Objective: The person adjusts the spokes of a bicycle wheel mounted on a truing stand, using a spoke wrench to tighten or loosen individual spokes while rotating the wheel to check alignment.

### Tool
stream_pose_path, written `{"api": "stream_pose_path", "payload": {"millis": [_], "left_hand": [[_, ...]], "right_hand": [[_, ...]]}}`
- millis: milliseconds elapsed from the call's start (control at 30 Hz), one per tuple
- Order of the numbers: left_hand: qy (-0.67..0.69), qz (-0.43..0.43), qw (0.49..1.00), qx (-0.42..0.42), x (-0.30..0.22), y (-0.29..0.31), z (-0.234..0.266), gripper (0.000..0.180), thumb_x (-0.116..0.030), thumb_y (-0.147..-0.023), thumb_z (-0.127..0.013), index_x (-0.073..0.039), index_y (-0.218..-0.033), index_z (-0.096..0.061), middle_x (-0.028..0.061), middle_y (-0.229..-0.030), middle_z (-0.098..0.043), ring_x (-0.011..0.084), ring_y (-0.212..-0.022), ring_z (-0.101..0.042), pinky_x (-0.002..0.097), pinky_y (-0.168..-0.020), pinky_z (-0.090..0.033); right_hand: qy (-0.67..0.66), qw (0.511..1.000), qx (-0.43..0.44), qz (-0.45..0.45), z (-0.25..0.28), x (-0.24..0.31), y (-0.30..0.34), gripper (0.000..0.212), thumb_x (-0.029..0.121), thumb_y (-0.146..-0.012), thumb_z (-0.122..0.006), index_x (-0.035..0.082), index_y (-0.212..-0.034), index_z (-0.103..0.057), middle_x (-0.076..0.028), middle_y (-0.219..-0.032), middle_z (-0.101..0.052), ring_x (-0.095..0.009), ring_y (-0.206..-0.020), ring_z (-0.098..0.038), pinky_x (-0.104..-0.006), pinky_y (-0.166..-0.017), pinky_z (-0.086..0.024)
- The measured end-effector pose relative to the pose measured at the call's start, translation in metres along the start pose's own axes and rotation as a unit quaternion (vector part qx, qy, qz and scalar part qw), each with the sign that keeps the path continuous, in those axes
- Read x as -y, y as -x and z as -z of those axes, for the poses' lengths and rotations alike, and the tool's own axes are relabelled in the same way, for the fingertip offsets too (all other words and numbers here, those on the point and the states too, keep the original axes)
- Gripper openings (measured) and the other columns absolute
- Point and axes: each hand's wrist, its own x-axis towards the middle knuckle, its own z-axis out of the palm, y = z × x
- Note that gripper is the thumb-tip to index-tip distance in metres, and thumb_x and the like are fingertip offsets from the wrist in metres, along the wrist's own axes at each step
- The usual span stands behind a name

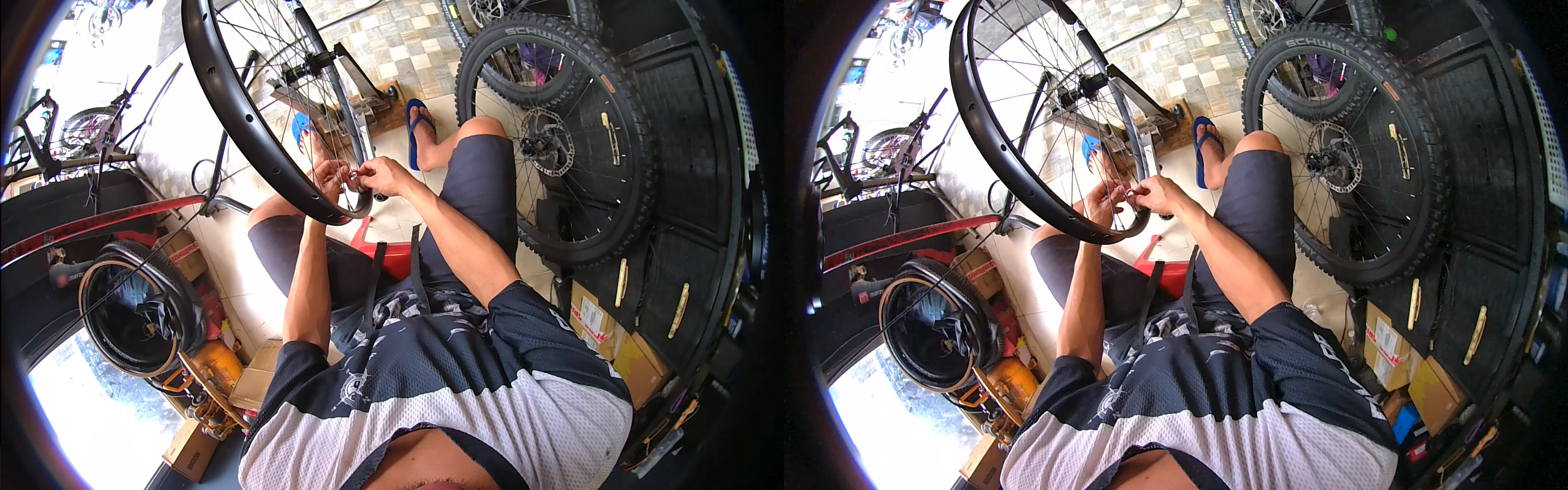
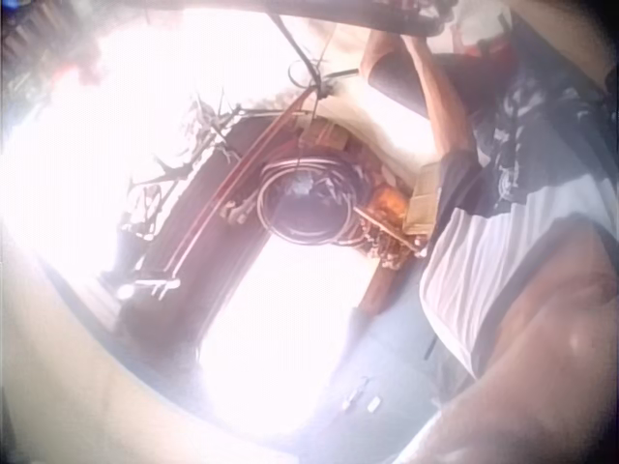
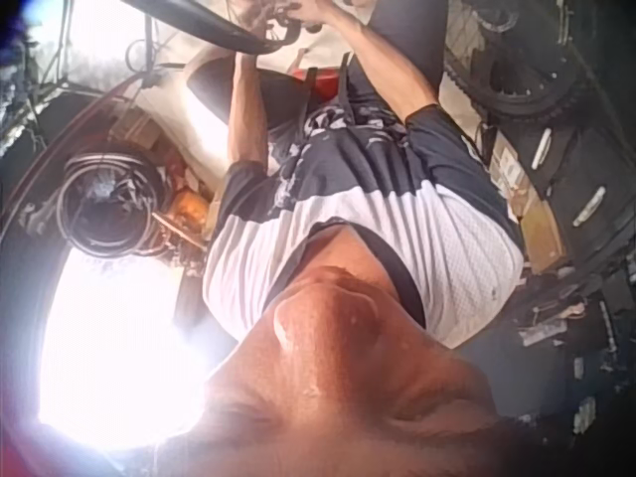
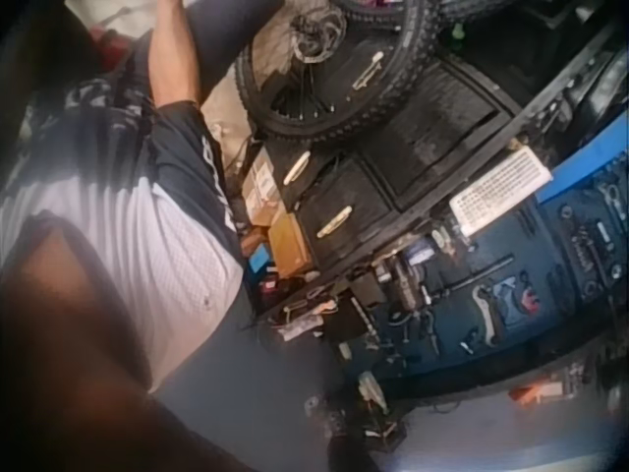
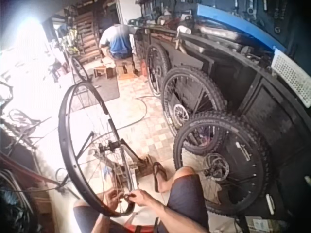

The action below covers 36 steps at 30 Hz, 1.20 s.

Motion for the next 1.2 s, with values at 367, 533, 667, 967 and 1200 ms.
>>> {"api": "stream_pose_path", "payload": {"millis": [367, 533, 667, 967, 1200], "left_hand": [[-0.263, -0.022, 0.963, -0.05, 0.013, -0.005, 0.001, 0.049, -0.045, -0.085, -0.081, 0.0, -0.074, -0.064, 0.0061, -0.06, -0.059, 0.0135, -0.055, -0.054, 0.0373, -0.049, -0.041], [-0.266, -0.015, 0.963, -0.041, -0.005, 0.003, -0.002, 0.05, -0.045, -0.087, -0.08, 0.0, -0.073, -0.063, 0.0073, -0.064, -0.063, 0.0137, -0.059, -0.059, 0.0372, -0.051, -0.043], [-0.276, -0.016, 0.959, 0.055, 0.009, -0.006, 0.026, 0.04, -0.039, -0.091, -0.077, 0.001, -0.093, -0.068, 0.007, -0.073, -0.069, 0.0129, -0.069, -0.063, 0.032, -0.061, -0.047], [-0.224, -0.026, 0.973, -0.042, 0.007, -0.002, -0.005, 0.053, -0.043, -0.088, -0.078, 0.0, -0.063, -0.062, 0.0057, -0.051, -0.055, 0.0146, -0.048, -0.051, 0.0374, -0.046, -0.038], [-0.043, 0.092, 0.992, -0.08, -0.003, -0.009, 0.015, 0.054, -0.059, -0.101, -0.053, -0.007, -0.093, -0.067, -0.0014, -0.06, -0.049, 0.0119, -0.05, -0.05, 0.0291, -0.046, -0.04]], "right_hand": [[0.099, 0.992, -0.045, 0.063, -0.004, 0.035, 0.022, 0.045, 0.023, -0.081, -0.078, 0.004, -0.119, -0.061, -0.012, -0.092, -0.073, -0.026, -0.085, -0.071, -0.0364, -0.079, -0.054], [0.087, 0.993, -0.048, 0.062, -0.01, 0.031, 0.02, 0.063, 0.015, -0.081, -0.074, 0.007, -0.138, -0.05, -0.014, -0.095, -0.073, -0.027, -0.087, -0.07, -0.0368, -0.083, -0.053], [-0.011, 1.0, -0.004, 0.019, -0.01, 0.024, 0.014, 0.069, 0.007, -0.081, -0.069, 0.009, -0.146, -0.046, -0.014, -0.096, -0.073, -0.028, -0.088, -0.07, -0.0367, -0.084, -0.053], [0.089, 0.987, -0.091, 0.096, -0.014, 0.032, 0.022, 0.074, 0.027, -0.079, -0.08, 0.01, -0.142, -0.047, -0.013, -0.1, -0.075, -0.033, -0.096, -0.071, -0.0418, -0.086, -0.054], [-0.127, 0.991, 0.039, 0.034, -0.011, 0.021, 0.014, 0.045, 0.008, -0.095, -0.067, -0.003, -0.135, -0.051, -0.012, -0.101, -0.074, -0.017, -0.095, -0.068, -0.0304, -0.087, -0.053]]}}
